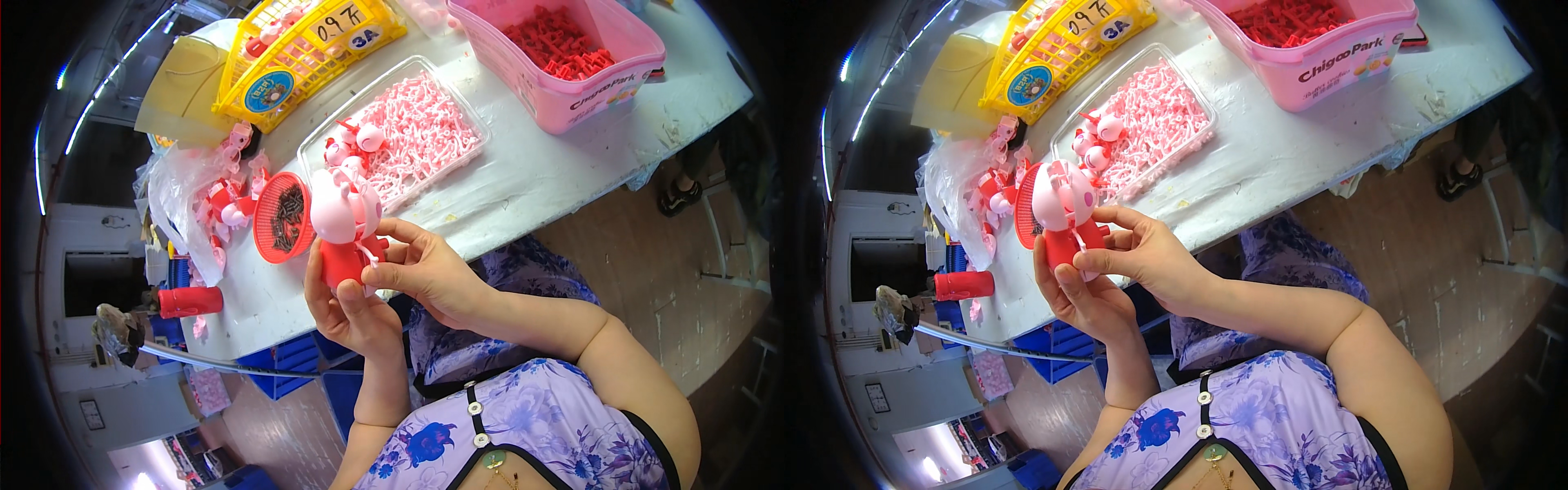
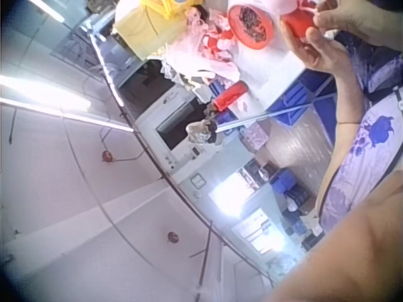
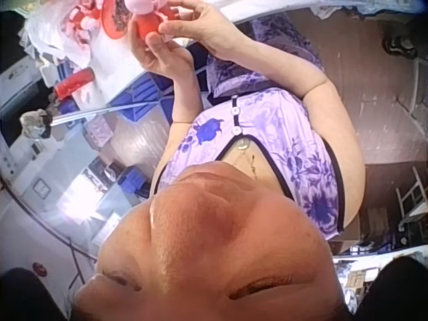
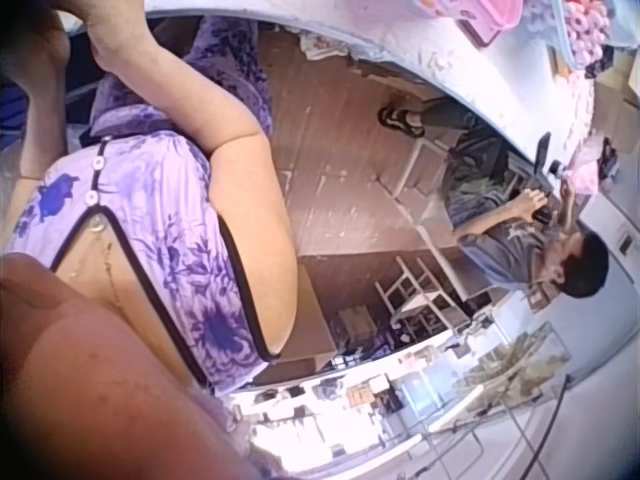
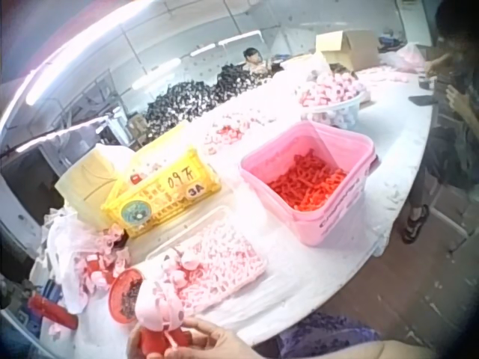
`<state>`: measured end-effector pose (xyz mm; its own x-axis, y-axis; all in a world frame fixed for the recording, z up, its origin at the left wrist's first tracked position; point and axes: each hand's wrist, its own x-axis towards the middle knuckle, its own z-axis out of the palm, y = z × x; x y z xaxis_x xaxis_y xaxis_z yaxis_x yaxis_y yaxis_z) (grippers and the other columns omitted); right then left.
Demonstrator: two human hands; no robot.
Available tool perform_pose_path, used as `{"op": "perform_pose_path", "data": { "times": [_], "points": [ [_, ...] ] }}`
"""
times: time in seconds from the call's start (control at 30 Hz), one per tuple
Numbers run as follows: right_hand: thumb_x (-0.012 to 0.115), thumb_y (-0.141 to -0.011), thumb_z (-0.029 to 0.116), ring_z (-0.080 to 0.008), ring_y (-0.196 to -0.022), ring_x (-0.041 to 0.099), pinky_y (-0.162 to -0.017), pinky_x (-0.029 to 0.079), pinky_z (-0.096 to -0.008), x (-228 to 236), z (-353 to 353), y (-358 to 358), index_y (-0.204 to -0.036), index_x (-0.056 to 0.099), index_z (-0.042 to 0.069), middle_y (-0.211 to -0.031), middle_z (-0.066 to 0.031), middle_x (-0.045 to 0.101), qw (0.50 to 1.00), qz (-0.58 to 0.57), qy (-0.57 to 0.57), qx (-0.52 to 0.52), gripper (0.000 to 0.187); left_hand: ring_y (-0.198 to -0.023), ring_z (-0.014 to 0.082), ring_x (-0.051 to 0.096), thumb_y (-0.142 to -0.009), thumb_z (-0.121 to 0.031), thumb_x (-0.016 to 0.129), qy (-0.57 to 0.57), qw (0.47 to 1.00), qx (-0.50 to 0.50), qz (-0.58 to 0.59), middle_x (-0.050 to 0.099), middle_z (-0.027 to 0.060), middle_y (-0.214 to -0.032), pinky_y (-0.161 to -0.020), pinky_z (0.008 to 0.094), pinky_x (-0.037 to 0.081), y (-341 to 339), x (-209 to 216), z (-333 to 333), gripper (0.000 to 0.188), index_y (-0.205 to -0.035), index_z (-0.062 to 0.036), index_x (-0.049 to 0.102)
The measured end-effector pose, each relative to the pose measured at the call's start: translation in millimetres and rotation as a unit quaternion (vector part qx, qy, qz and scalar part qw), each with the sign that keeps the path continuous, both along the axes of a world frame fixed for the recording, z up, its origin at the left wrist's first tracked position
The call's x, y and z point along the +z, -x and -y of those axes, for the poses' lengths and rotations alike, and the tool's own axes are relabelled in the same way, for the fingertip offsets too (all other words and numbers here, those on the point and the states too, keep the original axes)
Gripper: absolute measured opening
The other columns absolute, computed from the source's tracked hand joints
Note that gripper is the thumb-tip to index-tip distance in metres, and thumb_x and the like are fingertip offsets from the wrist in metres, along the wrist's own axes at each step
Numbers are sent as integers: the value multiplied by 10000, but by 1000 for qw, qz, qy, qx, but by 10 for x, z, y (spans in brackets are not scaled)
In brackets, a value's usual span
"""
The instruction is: The person assembles small pink and white plastic toys by hand. They pick up a white spherical component and a pink base, then insert the sphere into the base. They attach small pink limbs to the body and place the finished toy into a yellow crate.
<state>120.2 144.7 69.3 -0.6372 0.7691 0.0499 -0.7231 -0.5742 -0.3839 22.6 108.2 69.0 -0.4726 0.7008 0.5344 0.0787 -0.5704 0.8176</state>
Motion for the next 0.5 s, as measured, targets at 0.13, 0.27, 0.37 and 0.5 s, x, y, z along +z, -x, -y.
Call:
{"op": "perform_pose_path", "data": {
  "times": [0.13,0.27,0.37,0.5],
  "points": [
    [723,-803,88,-114,-936,608,-881,443,-264,-5,-7,-14,-1297,465,41,-1021,-109,664,1000,6,1,-7,559,-1047,259,592,-932,-263,562,4,1000,1,-20,546,163,-1216,-863,371,541,-16,36,-25,439,-1276,-10,461],
    [723,-804,87,-112,-932,609,-872,448,-257,-1,-9,0,-1293,470,41,-996,-99,666,999,27,-11,-14,552,-1059,259,586,-932,-262,561,10,1000,-11,3,542,169,-1217,-870,380,541,-16,68,-7,437,-1272,-6,459],
    [730,-798,88,-109,-920,613,-859,456,-252,34,-16,14,-1290,471,39,-977,-92,667,999,25,-14,-29,558,-1057,273,590,-899,-296,610,16,999,-7,27,536,175,-1228,-876,382,533,-15,90,-18,502,-1272,0,452],
    [738,-792,94,-107,-906,617,-845,463,-250,45,-21,-6,-1289,471,35,-971,-89,667,999,21,-15,-30,567,-1071,280,583,-881,-312,637,18,999,-4,34,532,177,-1234,-895,383,521,-33,121,-35,535,-1270,5,450]
  ]
}}
